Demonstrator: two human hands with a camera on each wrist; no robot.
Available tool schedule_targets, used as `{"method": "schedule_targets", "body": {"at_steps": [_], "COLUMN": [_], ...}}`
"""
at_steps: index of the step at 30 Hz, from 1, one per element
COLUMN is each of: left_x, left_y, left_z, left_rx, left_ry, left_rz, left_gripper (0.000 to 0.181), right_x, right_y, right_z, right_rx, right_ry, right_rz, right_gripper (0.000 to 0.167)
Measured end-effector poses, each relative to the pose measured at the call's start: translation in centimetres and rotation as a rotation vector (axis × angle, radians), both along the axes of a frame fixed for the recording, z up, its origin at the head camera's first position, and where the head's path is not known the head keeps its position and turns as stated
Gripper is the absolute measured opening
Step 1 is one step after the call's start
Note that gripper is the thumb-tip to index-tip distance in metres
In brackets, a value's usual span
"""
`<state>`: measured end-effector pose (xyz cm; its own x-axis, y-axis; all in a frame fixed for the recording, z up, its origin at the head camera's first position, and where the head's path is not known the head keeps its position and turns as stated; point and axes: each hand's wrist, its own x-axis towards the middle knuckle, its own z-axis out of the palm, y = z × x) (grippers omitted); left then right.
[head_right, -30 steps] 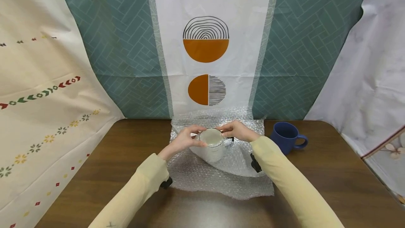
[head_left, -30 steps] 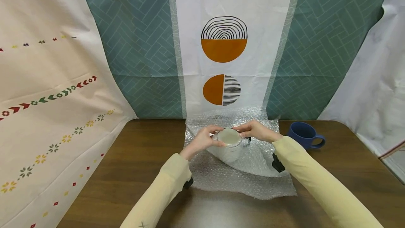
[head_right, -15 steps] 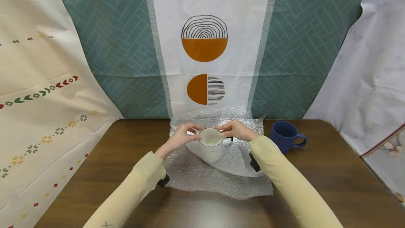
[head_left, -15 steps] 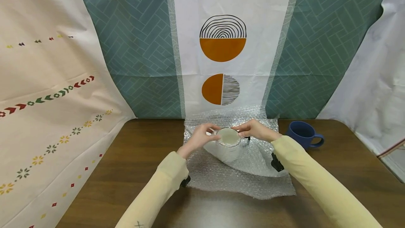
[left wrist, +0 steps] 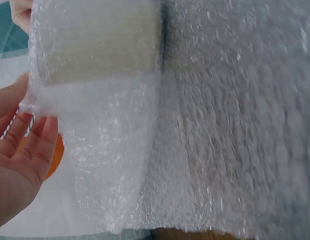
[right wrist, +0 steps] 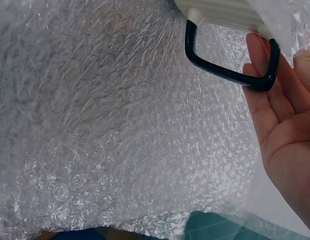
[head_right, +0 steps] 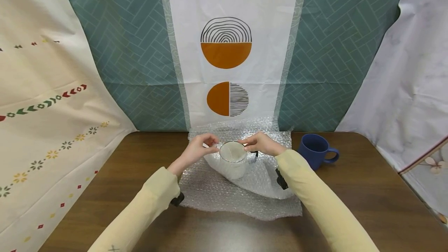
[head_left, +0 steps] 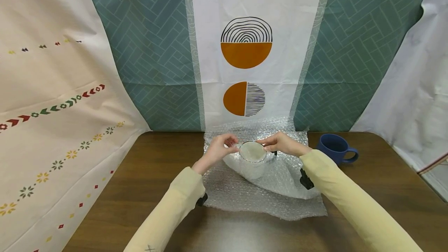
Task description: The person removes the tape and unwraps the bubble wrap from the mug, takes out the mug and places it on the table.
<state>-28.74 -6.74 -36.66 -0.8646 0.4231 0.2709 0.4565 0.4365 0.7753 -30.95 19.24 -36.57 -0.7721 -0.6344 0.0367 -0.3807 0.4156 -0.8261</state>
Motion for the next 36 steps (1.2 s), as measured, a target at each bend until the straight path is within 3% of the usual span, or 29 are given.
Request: {"method": "schedule_targets", "body": {"at_steps": [11, 28, 36], "left_x": [0.1, 0.3, 0.4], "left_y": [-1.4, -3.8, -4.9], "left_z": [0.0, 0.0, -0.3], "left_rx": [-0.025, -0.057, -0.068], "left_ry": [-0.015, 0.006, -0.063], "left_rz": [-0.018, -0.064, -0.116], "left_gripper": [0.025, 0.018, 0.019], "right_x": [0.0, 0.0, 0.0], "right_y": [-0.1, 0.1, 0.1], "right_z": [-0.1, 0.0, 0.0], "right_rx": [-0.022, 0.0, 0.009], "right_ry": [-0.002, 0.008, 0.017], "right_rz": [0.01, 0.014, 0.002], "right_gripper": [0.034, 0.034, 0.034]}}
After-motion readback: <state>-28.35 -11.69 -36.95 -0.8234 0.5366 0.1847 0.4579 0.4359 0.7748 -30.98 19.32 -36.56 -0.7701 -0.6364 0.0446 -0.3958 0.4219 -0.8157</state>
